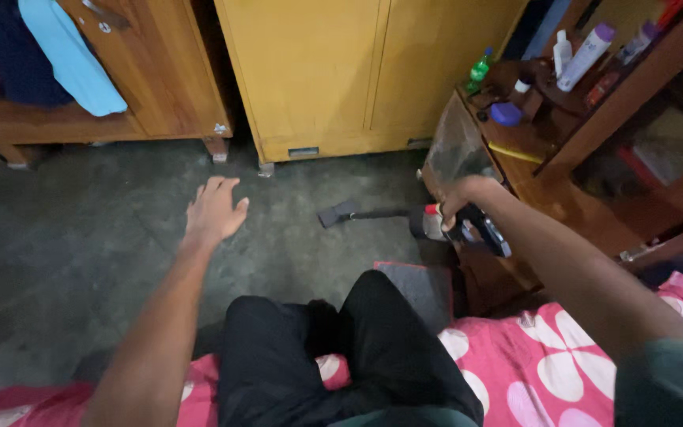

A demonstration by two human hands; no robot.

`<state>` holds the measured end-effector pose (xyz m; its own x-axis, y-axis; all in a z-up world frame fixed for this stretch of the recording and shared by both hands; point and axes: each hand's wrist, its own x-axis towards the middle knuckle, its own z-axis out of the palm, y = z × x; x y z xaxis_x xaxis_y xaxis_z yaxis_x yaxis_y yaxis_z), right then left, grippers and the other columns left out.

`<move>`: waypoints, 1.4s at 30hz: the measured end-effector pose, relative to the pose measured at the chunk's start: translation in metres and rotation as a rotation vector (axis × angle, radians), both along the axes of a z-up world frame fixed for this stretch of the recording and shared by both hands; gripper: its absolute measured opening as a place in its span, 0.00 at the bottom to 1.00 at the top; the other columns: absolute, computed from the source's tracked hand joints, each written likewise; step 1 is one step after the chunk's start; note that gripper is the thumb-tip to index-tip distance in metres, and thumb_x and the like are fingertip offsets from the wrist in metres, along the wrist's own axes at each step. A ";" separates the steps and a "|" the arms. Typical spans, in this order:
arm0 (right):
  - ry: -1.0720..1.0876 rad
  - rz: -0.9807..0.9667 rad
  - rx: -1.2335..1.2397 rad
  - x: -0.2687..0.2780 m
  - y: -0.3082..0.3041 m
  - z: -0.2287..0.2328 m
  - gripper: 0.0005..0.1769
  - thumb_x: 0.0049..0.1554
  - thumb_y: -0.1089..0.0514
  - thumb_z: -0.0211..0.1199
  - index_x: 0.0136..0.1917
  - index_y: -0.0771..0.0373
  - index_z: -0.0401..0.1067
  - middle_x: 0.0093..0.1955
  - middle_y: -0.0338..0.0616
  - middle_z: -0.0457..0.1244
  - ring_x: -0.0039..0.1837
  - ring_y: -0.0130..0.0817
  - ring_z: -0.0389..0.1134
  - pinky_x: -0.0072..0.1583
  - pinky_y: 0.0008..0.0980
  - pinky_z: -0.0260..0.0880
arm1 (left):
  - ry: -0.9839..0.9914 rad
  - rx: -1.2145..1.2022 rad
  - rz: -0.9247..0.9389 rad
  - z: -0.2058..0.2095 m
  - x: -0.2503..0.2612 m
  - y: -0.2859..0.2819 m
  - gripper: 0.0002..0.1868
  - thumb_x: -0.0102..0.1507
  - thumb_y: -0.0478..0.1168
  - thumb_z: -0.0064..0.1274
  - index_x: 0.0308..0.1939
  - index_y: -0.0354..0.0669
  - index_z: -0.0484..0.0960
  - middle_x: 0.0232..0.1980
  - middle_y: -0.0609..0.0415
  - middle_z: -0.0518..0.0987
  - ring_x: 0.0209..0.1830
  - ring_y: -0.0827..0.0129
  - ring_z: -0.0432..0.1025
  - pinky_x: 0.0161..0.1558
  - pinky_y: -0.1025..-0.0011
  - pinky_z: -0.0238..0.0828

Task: The person vacuums the floor of a room by moving the vacuum head along the edges of a bed, around furniture, and across open floor spaces.

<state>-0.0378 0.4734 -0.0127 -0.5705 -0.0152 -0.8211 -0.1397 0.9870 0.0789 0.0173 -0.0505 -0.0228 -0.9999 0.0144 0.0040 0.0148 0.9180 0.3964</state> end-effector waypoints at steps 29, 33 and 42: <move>0.141 -0.376 -0.563 -0.078 -0.055 0.012 0.37 0.50 0.63 0.70 0.73 0.57 0.68 0.30 0.43 0.65 0.30 0.29 0.65 0.34 0.31 0.71 | -0.141 -0.059 0.089 -0.022 -0.109 -0.007 0.29 0.62 0.61 0.54 0.64 0.56 0.77 0.64 0.49 0.73 0.69 0.52 0.66 0.65 0.50 0.66; 0.134 -0.400 -0.486 -0.063 -0.049 0.035 0.41 0.50 0.64 0.69 0.76 0.51 0.65 0.29 0.42 0.64 0.29 0.30 0.64 0.34 0.33 0.66 | -0.131 -0.016 0.087 -0.015 -0.129 -0.004 0.29 0.62 0.60 0.54 0.65 0.55 0.76 0.66 0.50 0.72 0.70 0.51 0.64 0.64 0.49 0.66; 0.252 -0.311 -0.419 -0.010 -0.008 0.029 0.40 0.48 0.63 0.71 0.74 0.49 0.68 0.31 0.45 0.69 0.31 0.32 0.69 0.38 0.33 0.71 | -0.167 -0.071 0.107 -0.017 -0.125 -0.014 0.30 0.63 0.59 0.55 0.66 0.56 0.76 0.67 0.51 0.71 0.71 0.55 0.63 0.66 0.47 0.63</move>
